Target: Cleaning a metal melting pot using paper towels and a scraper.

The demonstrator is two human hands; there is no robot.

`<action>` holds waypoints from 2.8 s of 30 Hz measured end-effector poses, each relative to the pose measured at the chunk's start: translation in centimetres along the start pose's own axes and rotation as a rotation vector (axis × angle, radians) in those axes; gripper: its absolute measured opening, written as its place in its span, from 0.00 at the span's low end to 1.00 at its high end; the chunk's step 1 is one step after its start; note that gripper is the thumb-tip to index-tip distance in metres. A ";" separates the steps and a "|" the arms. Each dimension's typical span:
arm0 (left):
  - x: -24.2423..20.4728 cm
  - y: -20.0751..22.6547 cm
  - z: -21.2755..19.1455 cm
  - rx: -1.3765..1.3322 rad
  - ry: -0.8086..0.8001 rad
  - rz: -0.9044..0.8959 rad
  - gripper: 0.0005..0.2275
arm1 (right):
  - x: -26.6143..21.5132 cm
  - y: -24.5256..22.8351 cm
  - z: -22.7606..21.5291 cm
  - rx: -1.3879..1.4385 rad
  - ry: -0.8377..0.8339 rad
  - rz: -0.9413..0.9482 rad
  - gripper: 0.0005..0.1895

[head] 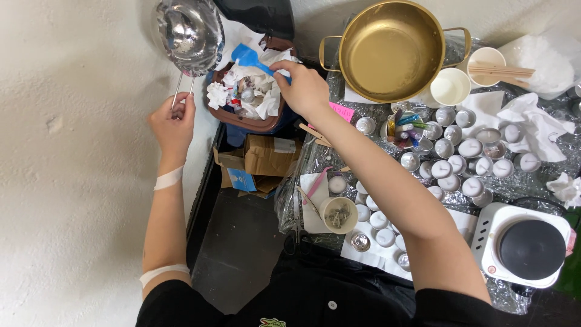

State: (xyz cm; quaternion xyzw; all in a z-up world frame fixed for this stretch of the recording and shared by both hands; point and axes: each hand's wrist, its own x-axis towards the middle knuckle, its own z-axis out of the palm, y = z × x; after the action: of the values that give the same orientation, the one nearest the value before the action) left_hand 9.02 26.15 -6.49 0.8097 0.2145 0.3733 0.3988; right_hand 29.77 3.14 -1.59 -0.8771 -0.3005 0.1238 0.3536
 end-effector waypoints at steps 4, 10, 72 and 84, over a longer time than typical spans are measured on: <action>0.1 0.7 0.1 0.048 0.006 0.016 0.03 | 0.0 0.3 0.3 -0.204 -0.002 -0.142 0.10; 0.0 0.7 0.2 0.011 0.002 0.037 0.03 | 0.9 2.0 3.0 -0.227 0.120 -0.176 0.09; -3.3 -9.7 4.0 -0.347 0.078 -0.256 0.09 | -1.1 1.3 2.4 -0.031 0.268 -0.161 0.10; -7.2 10.1 -2.5 -0.708 -0.084 -0.510 0.08 | -11.0 1.4 -9.4 0.394 0.028 -0.575 0.15</action>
State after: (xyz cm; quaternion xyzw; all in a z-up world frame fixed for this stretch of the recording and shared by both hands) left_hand 3.06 16.78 -0.44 0.5588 0.2501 0.2799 0.7395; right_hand 25.79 -9.56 4.24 -0.6731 -0.5009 0.0626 0.5405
